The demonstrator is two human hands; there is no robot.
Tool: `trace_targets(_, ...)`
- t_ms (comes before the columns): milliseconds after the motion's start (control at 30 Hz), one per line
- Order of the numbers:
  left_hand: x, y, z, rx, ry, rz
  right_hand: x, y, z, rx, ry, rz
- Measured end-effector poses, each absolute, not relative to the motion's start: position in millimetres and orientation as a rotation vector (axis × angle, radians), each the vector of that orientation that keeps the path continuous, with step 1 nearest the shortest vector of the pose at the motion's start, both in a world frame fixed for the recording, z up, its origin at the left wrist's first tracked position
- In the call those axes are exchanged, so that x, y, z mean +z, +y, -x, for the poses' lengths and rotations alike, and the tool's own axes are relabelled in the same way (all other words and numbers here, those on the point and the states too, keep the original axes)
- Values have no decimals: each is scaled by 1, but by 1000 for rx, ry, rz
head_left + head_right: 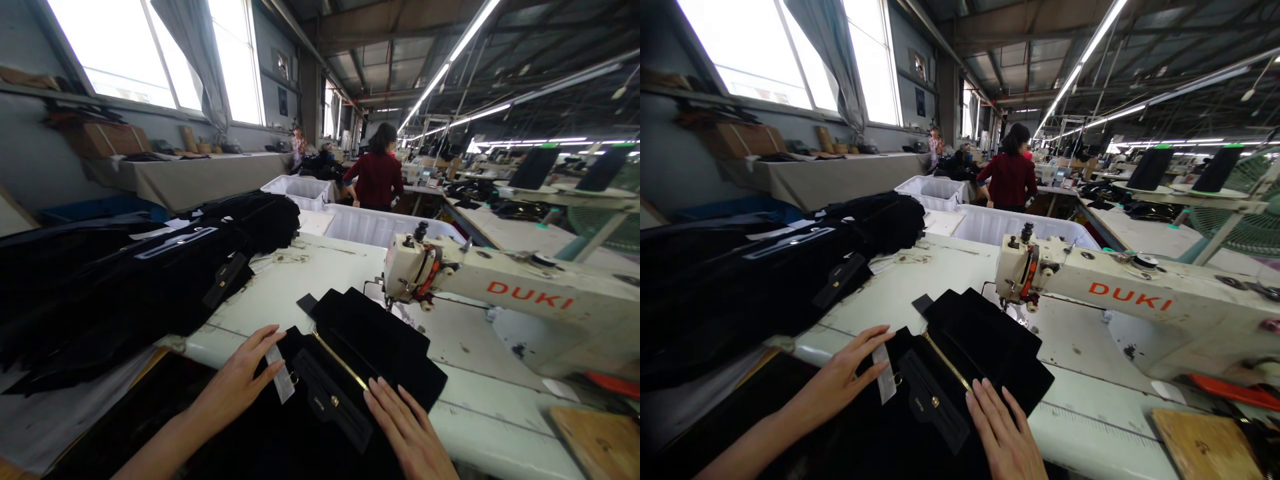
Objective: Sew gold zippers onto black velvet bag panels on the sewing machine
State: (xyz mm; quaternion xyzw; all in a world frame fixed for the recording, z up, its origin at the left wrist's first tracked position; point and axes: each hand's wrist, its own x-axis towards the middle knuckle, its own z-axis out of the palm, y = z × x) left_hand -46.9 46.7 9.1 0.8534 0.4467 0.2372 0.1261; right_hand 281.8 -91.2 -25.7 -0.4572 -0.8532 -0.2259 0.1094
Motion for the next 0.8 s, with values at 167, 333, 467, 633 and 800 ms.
trace_targets(167, 16, 44, 39, 726, 1224, -2572, -25, -94, -279, -580, -2495, 1401)
trace_targets(333, 23, 54, 12, 721, 972, -2755, -23, -95, -278, -588, -2488, 1386)
trace_targets(467, 25, 71, -20, 613, 711, -2912, -19, -95, -278, -556, -2470, 1386)
trace_targets(633, 24, 79, -49, 441, 531, -3040, -14, -92, -281, -570, -2473, 1299)
trace_targets(800, 30, 91, -47, 398, 562, -3084, -14, -91, -287, -596, -2460, 1283)
